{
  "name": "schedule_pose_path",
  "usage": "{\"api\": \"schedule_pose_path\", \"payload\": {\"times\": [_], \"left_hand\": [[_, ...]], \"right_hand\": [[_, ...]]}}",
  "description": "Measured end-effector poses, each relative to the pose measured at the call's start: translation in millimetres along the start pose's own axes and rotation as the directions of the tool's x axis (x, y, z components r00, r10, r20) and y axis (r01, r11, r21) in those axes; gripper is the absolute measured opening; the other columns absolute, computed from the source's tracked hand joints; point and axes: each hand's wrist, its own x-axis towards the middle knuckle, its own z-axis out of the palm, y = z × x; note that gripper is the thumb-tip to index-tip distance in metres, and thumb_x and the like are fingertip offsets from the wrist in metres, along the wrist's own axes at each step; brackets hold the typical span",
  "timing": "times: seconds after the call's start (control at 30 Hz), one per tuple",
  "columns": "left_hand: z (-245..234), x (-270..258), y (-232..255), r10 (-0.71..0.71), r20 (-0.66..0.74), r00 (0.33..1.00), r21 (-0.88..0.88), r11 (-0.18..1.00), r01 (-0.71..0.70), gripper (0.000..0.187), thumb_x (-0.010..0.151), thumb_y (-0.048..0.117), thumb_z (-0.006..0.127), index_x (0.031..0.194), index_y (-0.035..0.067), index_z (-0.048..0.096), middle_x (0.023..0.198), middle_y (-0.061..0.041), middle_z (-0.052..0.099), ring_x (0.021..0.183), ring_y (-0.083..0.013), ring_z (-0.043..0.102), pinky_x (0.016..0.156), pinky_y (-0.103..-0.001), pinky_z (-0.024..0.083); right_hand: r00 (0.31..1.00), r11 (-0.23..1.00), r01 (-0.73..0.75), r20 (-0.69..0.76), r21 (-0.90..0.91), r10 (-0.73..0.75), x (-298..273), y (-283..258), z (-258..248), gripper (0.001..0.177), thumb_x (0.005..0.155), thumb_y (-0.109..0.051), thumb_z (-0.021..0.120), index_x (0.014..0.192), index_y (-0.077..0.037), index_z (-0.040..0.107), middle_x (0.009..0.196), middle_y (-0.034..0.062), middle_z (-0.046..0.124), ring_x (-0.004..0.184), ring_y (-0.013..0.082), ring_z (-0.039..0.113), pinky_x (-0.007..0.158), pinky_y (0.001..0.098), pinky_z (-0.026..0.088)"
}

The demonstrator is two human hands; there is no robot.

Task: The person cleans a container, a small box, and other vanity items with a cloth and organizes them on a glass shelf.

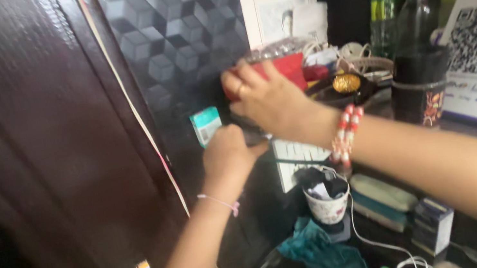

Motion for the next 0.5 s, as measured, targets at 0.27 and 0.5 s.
{"api": "schedule_pose_path", "payload": {"times": [0.27,0.5], "left_hand": [[6,4,7,-0.023,0.048,0.999,0.166,0.986,0.015,0.040,0.077,0.047,0.081,0.083,0.007,0.078,0.082,-0.016,0.073,0.081,-0.0367,0.073,0.072,-0.047,0.059],[5,-12,5,0.088,0.219,0.972,0.096,0.989,-0.112,0.049,0.097,0.050,0.052,0.113,0.008,0.072,0.116,-0.019,0.070,0.103,-0.0390,0.068,0.082,-0.053,0.056]], "right_hand": [[0.977,0.986,-0.005,0.212,0.169,-0.032,9,-8,13,0.021,0.084,-0.021,0.071,0.104,-0.013,0.072,0.092,0.0079,0.075,0.082,0.0240,0.075,0.068,0.0388,0.054],[0.991,0.954,0.068,0.090,0.293,-0.098,-3,2,4,0.038,0.077,-0.014,0.071,0.114,-0.008,0.066,0.090,0.0113,0.072,0.072,0.0277,0.074,0.057,0.0409,0.056]]}}
